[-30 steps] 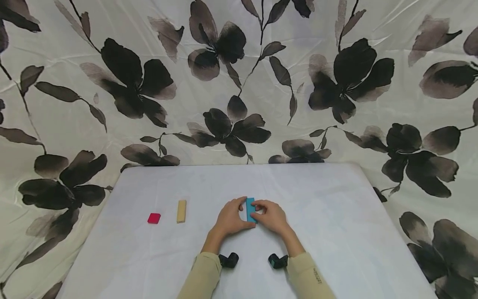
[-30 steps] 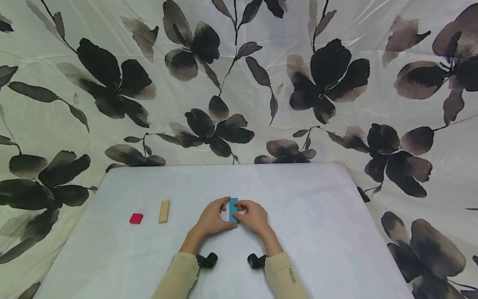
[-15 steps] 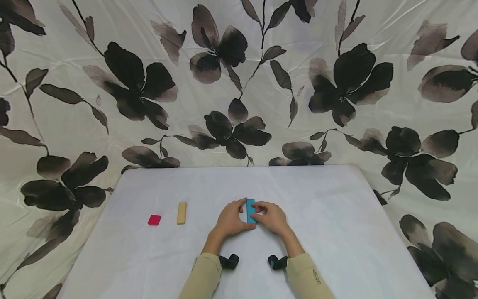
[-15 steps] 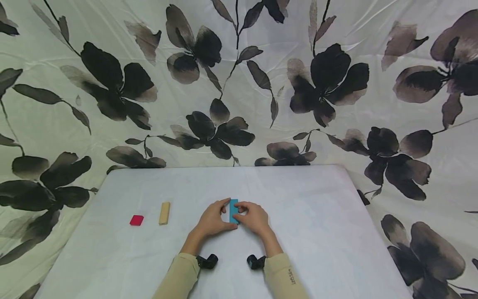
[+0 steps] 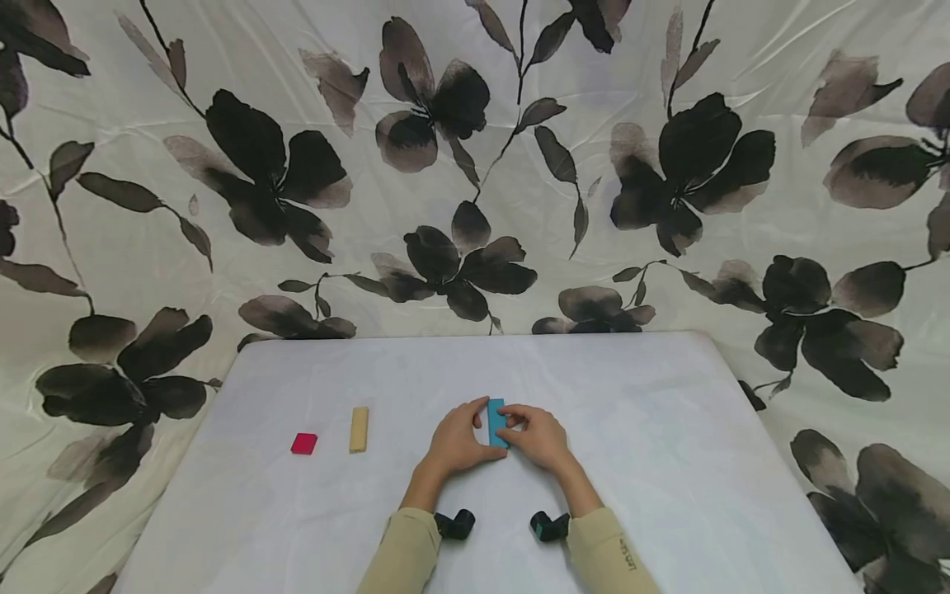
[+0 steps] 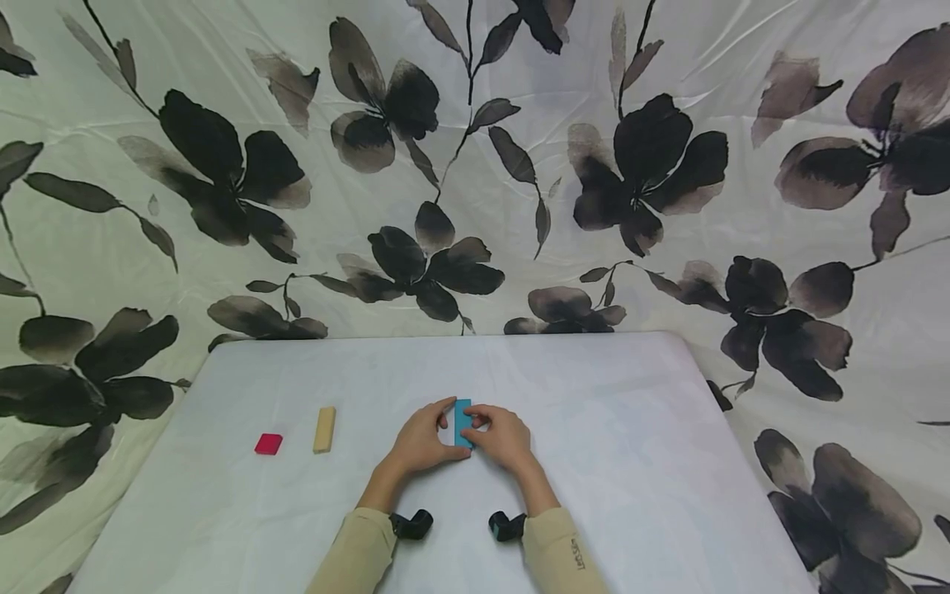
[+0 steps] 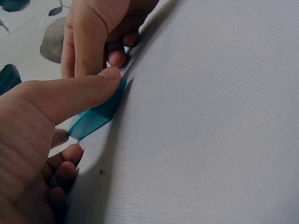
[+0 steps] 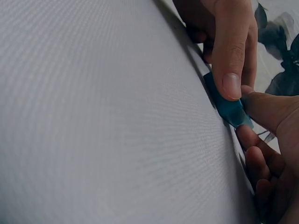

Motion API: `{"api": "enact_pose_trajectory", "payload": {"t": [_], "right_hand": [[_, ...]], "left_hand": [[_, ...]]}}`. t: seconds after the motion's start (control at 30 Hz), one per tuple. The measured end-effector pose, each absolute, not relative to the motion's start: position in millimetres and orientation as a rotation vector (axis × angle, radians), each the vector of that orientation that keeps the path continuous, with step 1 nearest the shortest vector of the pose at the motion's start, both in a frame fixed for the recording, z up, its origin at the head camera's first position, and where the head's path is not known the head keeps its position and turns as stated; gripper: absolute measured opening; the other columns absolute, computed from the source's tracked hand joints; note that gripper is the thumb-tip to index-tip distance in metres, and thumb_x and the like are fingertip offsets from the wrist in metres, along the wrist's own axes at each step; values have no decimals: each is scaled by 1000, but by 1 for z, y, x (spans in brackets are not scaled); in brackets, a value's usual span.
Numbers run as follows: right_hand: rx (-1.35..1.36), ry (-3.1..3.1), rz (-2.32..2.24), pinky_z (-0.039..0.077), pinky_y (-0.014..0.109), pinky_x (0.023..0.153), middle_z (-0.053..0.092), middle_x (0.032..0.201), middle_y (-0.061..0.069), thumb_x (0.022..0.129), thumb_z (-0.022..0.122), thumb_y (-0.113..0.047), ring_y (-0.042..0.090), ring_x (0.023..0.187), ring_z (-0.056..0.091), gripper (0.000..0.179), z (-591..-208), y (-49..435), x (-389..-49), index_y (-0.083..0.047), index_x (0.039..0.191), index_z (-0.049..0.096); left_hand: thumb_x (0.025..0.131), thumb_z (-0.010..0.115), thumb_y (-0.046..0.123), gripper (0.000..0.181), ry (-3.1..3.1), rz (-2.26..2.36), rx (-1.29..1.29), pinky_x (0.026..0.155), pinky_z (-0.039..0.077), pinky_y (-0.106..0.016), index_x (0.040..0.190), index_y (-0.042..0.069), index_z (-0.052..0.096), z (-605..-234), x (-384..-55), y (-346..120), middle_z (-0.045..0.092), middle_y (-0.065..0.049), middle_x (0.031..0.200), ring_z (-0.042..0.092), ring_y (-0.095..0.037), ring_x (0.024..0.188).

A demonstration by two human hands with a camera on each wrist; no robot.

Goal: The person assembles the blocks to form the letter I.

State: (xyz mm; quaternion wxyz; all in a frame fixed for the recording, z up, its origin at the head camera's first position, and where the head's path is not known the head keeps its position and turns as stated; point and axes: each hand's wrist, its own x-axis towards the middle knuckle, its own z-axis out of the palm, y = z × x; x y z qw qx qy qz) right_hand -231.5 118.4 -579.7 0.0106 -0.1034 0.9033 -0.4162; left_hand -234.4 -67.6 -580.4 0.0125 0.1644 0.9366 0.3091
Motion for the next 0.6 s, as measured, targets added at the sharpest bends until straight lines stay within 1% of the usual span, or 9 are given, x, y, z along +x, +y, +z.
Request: {"api": "enact_pose_trajectory", "payload": {"t": [0.2, 0.33, 0.6], "right_hand": [[-324, 2814, -1299, 39, 27, 55, 65, 87, -12, 84, 76, -32, 7, 60, 50, 33, -578, 117, -230, -20, 115, 71], [-316, 2813, -1300, 39, 27, 55, 65, 86, -12, 84, 76, -32, 7, 60, 50, 34, -578, 117, -229, -20, 115, 71], [-305, 2818, -1279, 39, 28, 56, 64, 86, -13, 85, 76, -33, 8, 61, 51, 33, -579, 119, -231, -22, 116, 70]], "left_hand": [[67, 83, 56, 95, 2897, 969, 498, 64, 37, -28, 142, 8, 48, -579, -233, -69, 47, 7, 82, 43, -12, 71], [69, 83, 53, 94, 2829, 1011, 479, 64, 39, -29, 144, 10, 46, -576, -234, -71, 50, 6, 85, 45, -13, 71], [75, 82, 42, 80, 2723, 1132, 486, 66, 43, -32, 143, 15, 47, -565, -234, -80, 56, 4, 97, 50, -14, 79]]}}
